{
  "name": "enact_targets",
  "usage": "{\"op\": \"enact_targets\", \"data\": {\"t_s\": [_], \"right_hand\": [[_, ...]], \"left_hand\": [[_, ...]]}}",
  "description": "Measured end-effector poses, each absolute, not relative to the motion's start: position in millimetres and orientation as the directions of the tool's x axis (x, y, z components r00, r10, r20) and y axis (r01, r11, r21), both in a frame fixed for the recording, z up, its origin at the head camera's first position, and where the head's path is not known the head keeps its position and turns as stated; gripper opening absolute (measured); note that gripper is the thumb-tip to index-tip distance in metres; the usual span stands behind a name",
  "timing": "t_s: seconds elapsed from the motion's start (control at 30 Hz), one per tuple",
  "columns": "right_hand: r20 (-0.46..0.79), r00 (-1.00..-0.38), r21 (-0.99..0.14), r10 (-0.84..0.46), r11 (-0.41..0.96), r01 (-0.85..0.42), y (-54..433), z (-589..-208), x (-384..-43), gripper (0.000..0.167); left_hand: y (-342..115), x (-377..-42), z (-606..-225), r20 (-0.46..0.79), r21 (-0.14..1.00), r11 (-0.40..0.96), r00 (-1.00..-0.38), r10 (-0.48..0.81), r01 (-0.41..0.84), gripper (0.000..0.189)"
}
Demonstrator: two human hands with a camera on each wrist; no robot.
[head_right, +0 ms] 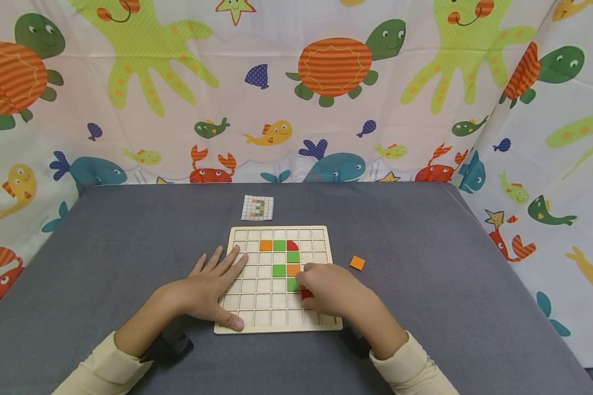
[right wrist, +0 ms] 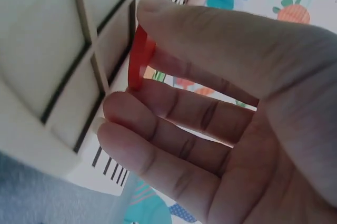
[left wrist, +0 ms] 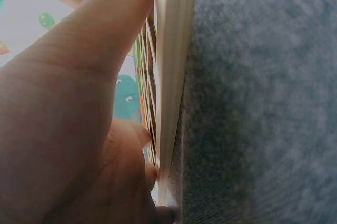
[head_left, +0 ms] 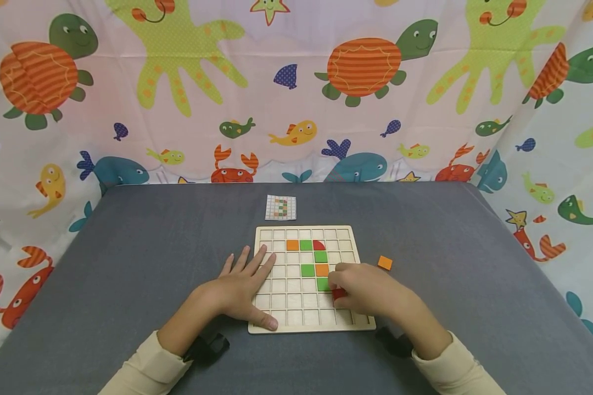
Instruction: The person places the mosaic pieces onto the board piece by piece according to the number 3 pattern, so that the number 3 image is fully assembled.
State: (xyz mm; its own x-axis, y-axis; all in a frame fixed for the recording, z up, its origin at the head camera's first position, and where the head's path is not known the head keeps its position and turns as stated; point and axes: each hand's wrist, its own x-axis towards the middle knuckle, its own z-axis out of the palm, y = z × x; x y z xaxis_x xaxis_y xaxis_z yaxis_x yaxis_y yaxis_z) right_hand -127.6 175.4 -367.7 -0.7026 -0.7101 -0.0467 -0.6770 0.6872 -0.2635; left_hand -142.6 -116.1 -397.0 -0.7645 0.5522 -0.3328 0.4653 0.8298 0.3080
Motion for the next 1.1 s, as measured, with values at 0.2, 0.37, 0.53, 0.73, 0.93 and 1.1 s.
{"op": "enact_targets", "data": {"t_s": [0.2, 0.37, 0.53, 0.73, 0.93, 1.1], "right_hand": [[-0.008, -0.706, -0.223, -0.708, 0.69, -0.689, 165.8, -369.3, -123.4, 0.022], [0.006, -0.7, -0.209, -0.715, 0.683, -0.7, 159.1, -372.8, -120.1, 0.022], [0.015, -0.694, -0.211, -0.719, 0.677, -0.705, 154.4, -375.9, -118.0, 0.02], [0.025, -0.699, -0.219, -0.715, 0.678, -0.702, 153.1, -378.2, -118.4, 0.019], [0.044, -0.698, -0.23, -0.715, 0.673, -0.703, 152.7, -380.0, -119.3, 0.02], [0.079, -0.691, -0.203, -0.719, 0.667, -0.717, 151.5, -381.4, -119.3, 0.02]], "left_hand": [[-116.3, -141.8, -395.9, -0.331, 0.311, 0.829, -0.765, 0.553, 0.465, 0.133], [-116.2, -141.5, -395.9, -0.328, 0.311, 0.829, -0.766, 0.553, 0.466, 0.133], [-115.8, -141.6, -396.7, -0.326, 0.307, 0.831, -0.769, 0.55, 0.464, 0.133], [-115.2, -142.3, -396.6, -0.332, 0.305, 0.835, -0.77, 0.545, 0.459, 0.133], [-115.2, -142.4, -396.5, -0.334, 0.304, 0.836, -0.77, 0.543, 0.457, 0.134], [-115.2, -142.5, -396.8, -0.333, 0.301, 0.835, -0.77, 0.544, 0.46, 0.134]]}}
